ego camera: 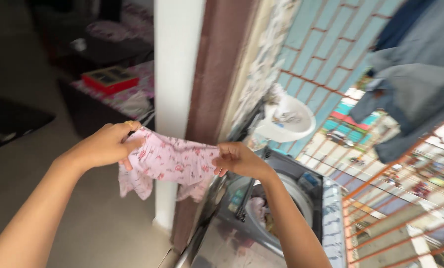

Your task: The person takes wet clothes from a washing machine and hangs them on a clothesline on a balcony using clothespins, handling a pair of pink pants, a white t-shirt, and a red garment.

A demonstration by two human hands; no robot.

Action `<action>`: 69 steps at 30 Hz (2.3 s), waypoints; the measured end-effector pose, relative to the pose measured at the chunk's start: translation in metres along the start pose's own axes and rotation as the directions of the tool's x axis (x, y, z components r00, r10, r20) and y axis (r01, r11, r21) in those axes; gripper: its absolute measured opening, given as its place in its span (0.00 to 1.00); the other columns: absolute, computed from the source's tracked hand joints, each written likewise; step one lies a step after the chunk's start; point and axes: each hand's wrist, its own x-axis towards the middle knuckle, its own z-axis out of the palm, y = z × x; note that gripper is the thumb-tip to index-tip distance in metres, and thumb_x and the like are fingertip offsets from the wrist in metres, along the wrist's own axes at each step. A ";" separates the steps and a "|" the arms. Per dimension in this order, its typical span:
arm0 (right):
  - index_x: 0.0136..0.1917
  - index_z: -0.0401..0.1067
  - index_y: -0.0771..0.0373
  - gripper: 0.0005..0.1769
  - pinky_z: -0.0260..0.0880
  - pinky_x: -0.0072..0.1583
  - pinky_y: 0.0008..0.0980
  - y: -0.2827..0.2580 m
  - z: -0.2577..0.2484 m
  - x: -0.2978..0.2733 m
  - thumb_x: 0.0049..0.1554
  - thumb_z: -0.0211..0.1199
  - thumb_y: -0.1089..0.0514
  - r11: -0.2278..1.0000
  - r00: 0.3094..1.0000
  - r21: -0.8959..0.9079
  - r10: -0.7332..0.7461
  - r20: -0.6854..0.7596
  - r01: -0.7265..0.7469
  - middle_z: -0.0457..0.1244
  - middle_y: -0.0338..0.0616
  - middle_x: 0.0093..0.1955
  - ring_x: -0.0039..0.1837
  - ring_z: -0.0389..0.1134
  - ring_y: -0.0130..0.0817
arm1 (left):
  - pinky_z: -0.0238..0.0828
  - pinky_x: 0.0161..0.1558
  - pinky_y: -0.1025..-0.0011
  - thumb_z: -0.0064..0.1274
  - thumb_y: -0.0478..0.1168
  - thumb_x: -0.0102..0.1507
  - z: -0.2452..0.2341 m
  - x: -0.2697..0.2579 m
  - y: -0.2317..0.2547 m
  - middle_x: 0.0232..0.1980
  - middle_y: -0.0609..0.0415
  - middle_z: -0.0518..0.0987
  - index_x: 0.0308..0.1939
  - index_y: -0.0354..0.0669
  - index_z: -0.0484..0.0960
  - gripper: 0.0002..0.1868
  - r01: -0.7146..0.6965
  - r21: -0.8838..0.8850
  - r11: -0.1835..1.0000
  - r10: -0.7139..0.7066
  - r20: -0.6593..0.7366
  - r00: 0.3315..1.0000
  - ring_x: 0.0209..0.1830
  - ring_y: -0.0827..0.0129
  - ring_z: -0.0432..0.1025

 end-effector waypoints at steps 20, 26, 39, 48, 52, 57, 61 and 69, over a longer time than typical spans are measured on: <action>0.58 0.75 0.68 0.13 0.73 0.38 0.25 -0.121 -0.063 -0.264 0.64 0.59 0.58 0.911 0.358 -0.319 -0.215 -0.909 -0.262 0.69 0.41 0.39 0.38 0.71 0.24 | 0.71 0.31 0.62 0.59 0.44 0.65 0.121 0.106 0.247 0.28 0.48 0.79 0.49 0.43 0.89 0.12 -0.780 0.219 0.586 0.760 -0.482 0.435 0.25 0.56 0.76; 0.59 0.75 0.67 0.13 0.77 0.46 0.25 -0.152 -0.061 -0.357 0.60 0.63 0.67 0.757 0.153 -0.383 -0.359 -0.921 -0.529 0.70 0.41 0.43 0.45 0.75 0.25 | 0.74 0.28 0.65 0.49 0.46 0.70 0.173 0.077 0.345 0.23 0.46 0.83 0.53 0.39 0.80 0.15 -0.728 -0.359 0.584 0.708 -0.214 0.673 0.23 0.58 0.82; 0.56 0.76 0.65 0.11 0.64 0.30 0.29 -0.313 -0.056 -0.467 0.63 0.58 0.59 0.579 -0.260 -0.184 -0.597 -0.759 -0.794 0.66 0.48 0.27 0.27 0.66 0.30 | 0.78 0.38 0.69 0.46 0.39 0.71 0.259 0.017 0.560 0.38 0.46 0.87 0.48 0.31 0.70 0.11 -0.727 -0.677 -0.115 0.807 -0.490 0.329 0.41 0.65 0.84; 0.53 0.65 0.67 0.11 0.77 0.37 0.29 -0.405 -0.062 -0.507 0.66 0.47 0.57 0.605 -0.352 -0.255 -0.701 -0.620 -0.754 0.72 0.50 0.36 0.35 0.76 0.31 | 0.75 0.43 0.65 0.53 0.36 0.63 0.271 -0.050 0.671 0.42 0.39 0.82 0.55 0.34 0.62 0.21 -0.667 -0.584 -0.463 0.613 -0.754 0.235 0.47 0.54 0.81; 0.53 0.64 0.66 0.09 0.78 0.45 0.30 -0.424 -0.068 -0.521 0.64 0.52 0.57 0.210 -0.133 -0.145 -0.899 -0.417 -0.967 0.74 0.47 0.42 0.42 0.78 0.32 | 0.74 0.46 0.65 0.57 0.35 0.61 0.274 -0.071 0.725 0.43 0.41 0.79 0.48 0.34 0.59 0.22 -0.559 -0.521 -0.645 0.471 -0.847 0.246 0.50 0.51 0.80; 0.54 0.60 0.66 0.10 0.75 0.47 0.32 -0.456 -0.080 -0.527 0.64 0.55 0.59 -0.137 0.153 -0.084 -0.958 -0.243 -0.987 0.72 0.51 0.40 0.43 0.78 0.36 | 0.73 0.46 0.63 0.56 0.35 0.62 0.252 -0.087 0.768 0.43 0.43 0.80 0.42 0.34 0.75 0.08 -0.598 -0.507 -0.620 0.466 -0.852 0.238 0.43 0.47 0.78; 0.57 0.59 0.67 0.10 0.73 0.48 0.38 -0.490 -0.095 -0.519 0.64 0.55 0.62 -0.432 0.434 -0.046 -0.885 -0.168 -0.901 0.70 0.55 0.41 0.47 0.76 0.50 | 0.72 0.49 0.61 0.52 0.33 0.59 0.228 -0.091 0.806 0.55 0.42 0.79 0.51 0.34 0.78 0.17 -0.579 -0.369 -0.727 0.328 -0.928 0.179 0.51 0.44 0.76; 0.64 0.56 0.66 0.18 0.67 0.50 0.59 -0.589 -0.120 -0.504 0.63 0.55 0.62 -0.591 0.545 0.192 -0.802 -0.245 -0.784 0.67 0.66 0.50 0.50 0.69 0.69 | 0.48 0.69 0.35 0.56 0.50 0.59 0.167 -0.102 0.884 0.75 0.41 0.61 0.69 0.34 0.65 0.38 -0.783 -0.233 -0.577 0.369 -0.929 0.005 0.75 0.44 0.56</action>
